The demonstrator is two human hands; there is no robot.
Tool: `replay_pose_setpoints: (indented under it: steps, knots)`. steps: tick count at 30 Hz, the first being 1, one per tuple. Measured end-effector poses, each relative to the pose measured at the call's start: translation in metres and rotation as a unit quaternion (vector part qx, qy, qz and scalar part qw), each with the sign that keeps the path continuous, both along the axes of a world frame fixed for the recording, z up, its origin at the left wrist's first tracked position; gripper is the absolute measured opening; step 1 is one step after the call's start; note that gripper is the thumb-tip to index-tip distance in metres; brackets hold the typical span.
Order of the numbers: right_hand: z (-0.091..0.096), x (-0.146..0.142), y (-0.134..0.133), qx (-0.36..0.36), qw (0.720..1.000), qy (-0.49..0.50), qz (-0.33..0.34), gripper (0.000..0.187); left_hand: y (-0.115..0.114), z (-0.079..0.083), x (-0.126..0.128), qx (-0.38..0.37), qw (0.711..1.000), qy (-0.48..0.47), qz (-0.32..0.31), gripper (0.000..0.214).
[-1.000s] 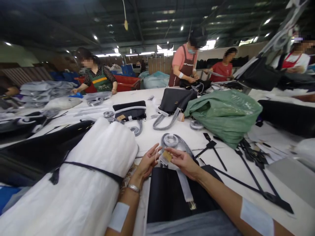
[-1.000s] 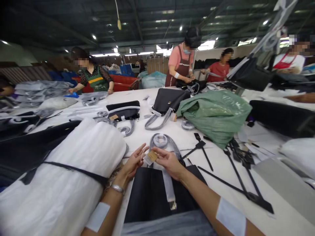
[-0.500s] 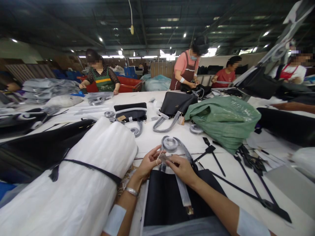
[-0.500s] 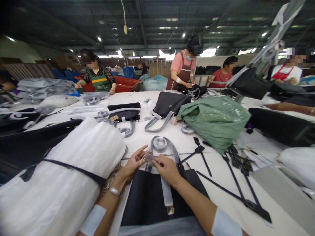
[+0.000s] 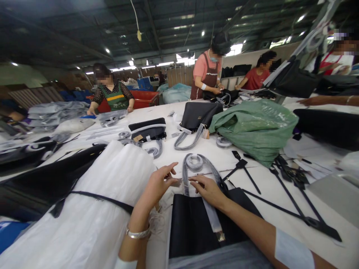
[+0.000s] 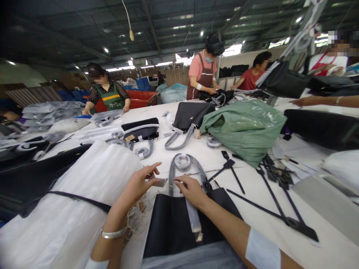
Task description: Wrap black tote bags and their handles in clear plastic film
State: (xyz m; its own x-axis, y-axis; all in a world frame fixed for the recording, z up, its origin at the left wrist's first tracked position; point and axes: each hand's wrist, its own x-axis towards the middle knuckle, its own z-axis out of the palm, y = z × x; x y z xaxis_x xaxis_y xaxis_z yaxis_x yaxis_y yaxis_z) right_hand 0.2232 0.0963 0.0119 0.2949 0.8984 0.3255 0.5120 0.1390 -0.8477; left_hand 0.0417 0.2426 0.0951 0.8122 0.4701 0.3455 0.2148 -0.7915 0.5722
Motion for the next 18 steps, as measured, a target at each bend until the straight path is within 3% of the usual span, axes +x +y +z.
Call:
replay_pose_setpoints:
  steps: [4,7,13,18]
  knots:
    - [-0.003,0.003,0.002,-0.005,1.000,0.004,-0.022,0.027,-0.007,0.028,-0.016,0.079,0.985,-0.019,0.155,0.049]
    - [-0.005,0.007,0.003,-0.001,0.999,0.001,-0.042,0.028,-0.020,0.037,-0.022,0.125,0.966,-0.012,0.227,0.046]
    - [-0.004,0.011,0.004,0.011,0.999,-0.011,-0.051,0.026,-0.049,0.024,-0.040,0.089,0.968,0.127,0.198,0.040]
    - [0.032,0.013,-0.005,0.006,0.999,-0.029,-0.036,0.028,-0.076,-0.003,-0.068,0.039,0.968,0.193,0.159,0.037]
